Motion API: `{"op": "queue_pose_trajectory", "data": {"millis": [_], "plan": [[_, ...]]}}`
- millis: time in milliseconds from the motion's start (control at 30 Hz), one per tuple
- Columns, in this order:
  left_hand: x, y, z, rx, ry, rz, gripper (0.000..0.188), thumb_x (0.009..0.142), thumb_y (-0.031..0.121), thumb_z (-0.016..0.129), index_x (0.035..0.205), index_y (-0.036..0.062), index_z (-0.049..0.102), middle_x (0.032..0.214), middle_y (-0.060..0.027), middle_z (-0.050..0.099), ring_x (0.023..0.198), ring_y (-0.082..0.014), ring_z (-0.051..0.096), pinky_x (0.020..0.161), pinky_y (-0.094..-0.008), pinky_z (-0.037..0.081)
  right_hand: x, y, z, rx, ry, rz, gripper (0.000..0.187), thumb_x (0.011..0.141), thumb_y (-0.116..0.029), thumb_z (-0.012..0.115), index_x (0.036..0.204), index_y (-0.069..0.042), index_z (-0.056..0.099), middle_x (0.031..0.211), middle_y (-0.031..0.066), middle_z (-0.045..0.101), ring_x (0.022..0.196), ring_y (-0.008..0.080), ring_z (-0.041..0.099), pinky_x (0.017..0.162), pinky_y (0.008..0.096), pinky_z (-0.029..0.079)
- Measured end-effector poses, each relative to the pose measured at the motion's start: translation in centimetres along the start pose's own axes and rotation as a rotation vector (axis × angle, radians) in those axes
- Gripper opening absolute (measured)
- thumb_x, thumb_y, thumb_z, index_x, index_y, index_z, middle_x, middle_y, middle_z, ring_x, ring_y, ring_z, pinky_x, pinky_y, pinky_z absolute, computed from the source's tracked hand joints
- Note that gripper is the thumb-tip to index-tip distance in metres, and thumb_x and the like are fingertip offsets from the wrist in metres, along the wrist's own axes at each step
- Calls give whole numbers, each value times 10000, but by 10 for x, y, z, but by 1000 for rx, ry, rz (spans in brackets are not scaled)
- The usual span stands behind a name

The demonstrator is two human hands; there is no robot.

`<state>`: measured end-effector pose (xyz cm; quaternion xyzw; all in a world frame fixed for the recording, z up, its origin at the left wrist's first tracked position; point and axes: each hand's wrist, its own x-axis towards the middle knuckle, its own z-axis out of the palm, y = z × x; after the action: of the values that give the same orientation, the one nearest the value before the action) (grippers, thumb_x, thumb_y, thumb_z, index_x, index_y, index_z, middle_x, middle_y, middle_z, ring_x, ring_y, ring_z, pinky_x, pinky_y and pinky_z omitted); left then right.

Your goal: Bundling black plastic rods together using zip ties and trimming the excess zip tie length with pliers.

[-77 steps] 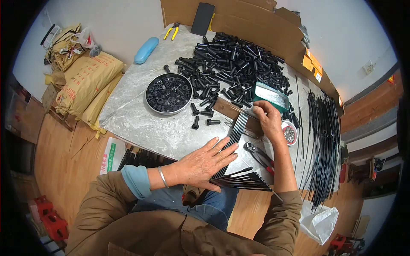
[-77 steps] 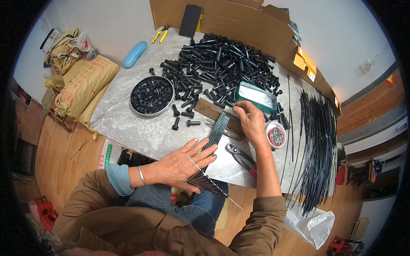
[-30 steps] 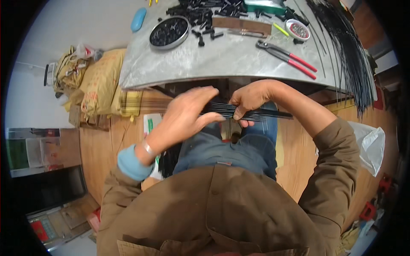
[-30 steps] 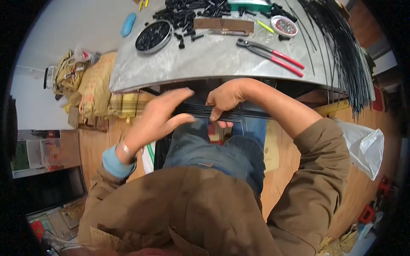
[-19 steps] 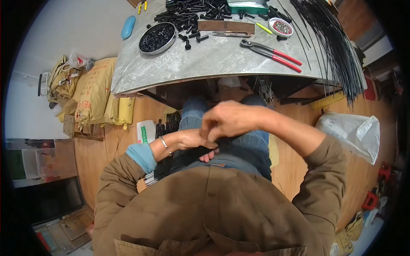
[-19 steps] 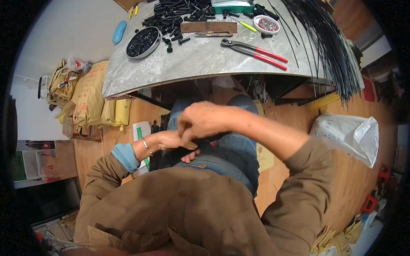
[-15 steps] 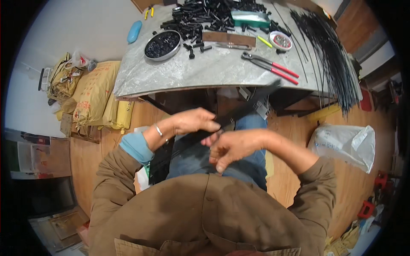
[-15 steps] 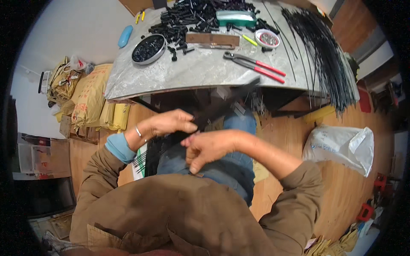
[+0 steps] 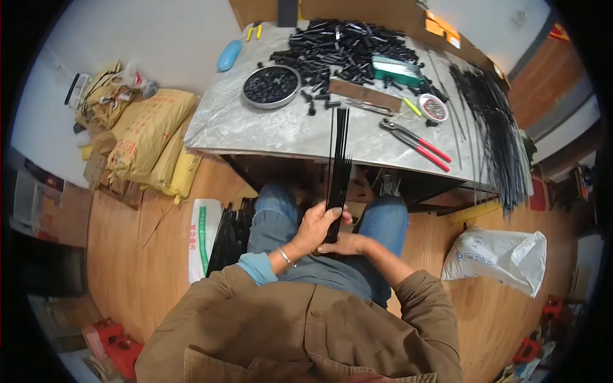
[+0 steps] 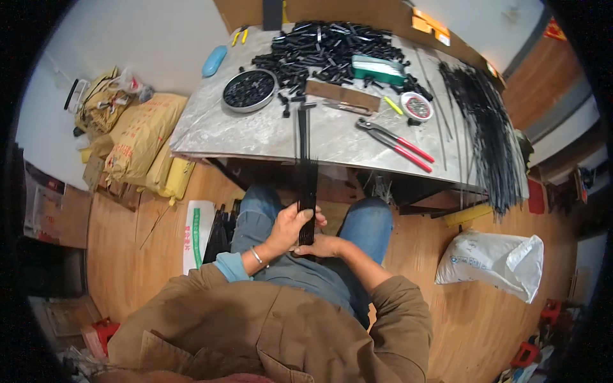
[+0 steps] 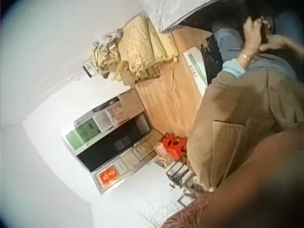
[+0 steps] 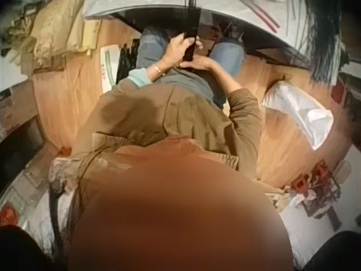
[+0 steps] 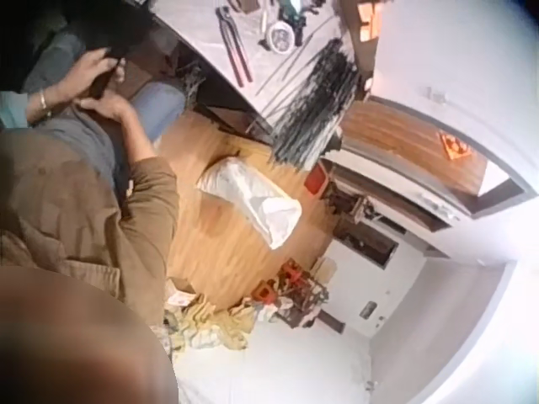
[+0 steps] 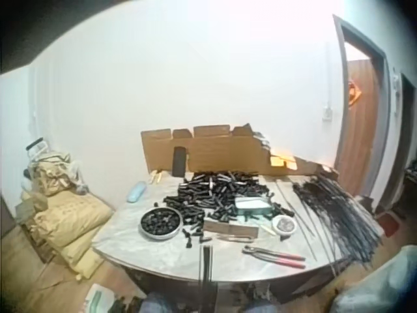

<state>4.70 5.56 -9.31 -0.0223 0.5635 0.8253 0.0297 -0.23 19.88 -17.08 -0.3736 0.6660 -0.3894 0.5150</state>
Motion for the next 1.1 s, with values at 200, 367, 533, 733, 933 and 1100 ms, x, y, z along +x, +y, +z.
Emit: {"op": "queue_pose_trajectory", "data": {"millis": [200, 367, 533, 733, 933, 1100], "plan": [[-29, 13, -7, 134, -6, -7, 274, 962, 224, 536, 1099, -11, 578, 1003, -90, 667, 944, -140, 617, 842, -287, 506, 3, -22, 8, -129, -69, 19, 523, 878, -372, 602, 1260, -25, 520, 1241, 197, 566, 1214, 312, 484, 1006, 385, 383], [-23, 40, 12, 73, -80, 61, 260, 965, 177, 518, 1110, -27, 590, 963, -90, 670, 896, -137, 642, 820, -280, 523, -7, -27, 18, 68, -184, 19, 528, 858, -369, 649, 1232, -12, 542, 1215, 160, 586, 1164, 279, 511, 1017, 369, 377], [8, 75, 30, 15, -179, 45, 325, 988, 232, 487, 1180, -27, 521, 937, -61, 618, 886, -149, 620, 815, -297, 507, -12, -14, 30, 260, -183, 92, 512, 787, -341, 746, 1167, -24, 615, 1127, 91, 635, 1099, 196, 546, 992, 339, 392], [10, 68, 48, 4, -246, 33, 533, 973, 465, 425, 1169, -22, 518, 860, -28, 567, 770, -112, 567, 739, -261, 494, -96, -129, -113, 251, 136, 41, 261, 852, -226, 649, 1005, -15, 661, 872, 46, 651, 832, 134, 603, 786, 309, 466], [19, 66, 56, -77, -257, -37, 745, 901, 689, 281, 1079, 8, 525, 800, -28, 522, 705, -104, 520, 670, -244, 475, -117, -235, -116, 466, 328, -727, 669, 973, -496, 365, 1311, 78, 430, 1258, 263, 531, 1175, 366, 534, 992, 450, 429], [19, 69, 52, -87, -81, -183, 355, 991, 348, 454, 1081, 9, 511, 750, -61, 548, 594, -139, 563, 519, -271, 493, -161, -230, -67, 461, 216, -985, 585, 999, -458, 317, 1164, 52, 553, 1100, 277, 596, 961, 396, 622, 799, 477, 528]]}}
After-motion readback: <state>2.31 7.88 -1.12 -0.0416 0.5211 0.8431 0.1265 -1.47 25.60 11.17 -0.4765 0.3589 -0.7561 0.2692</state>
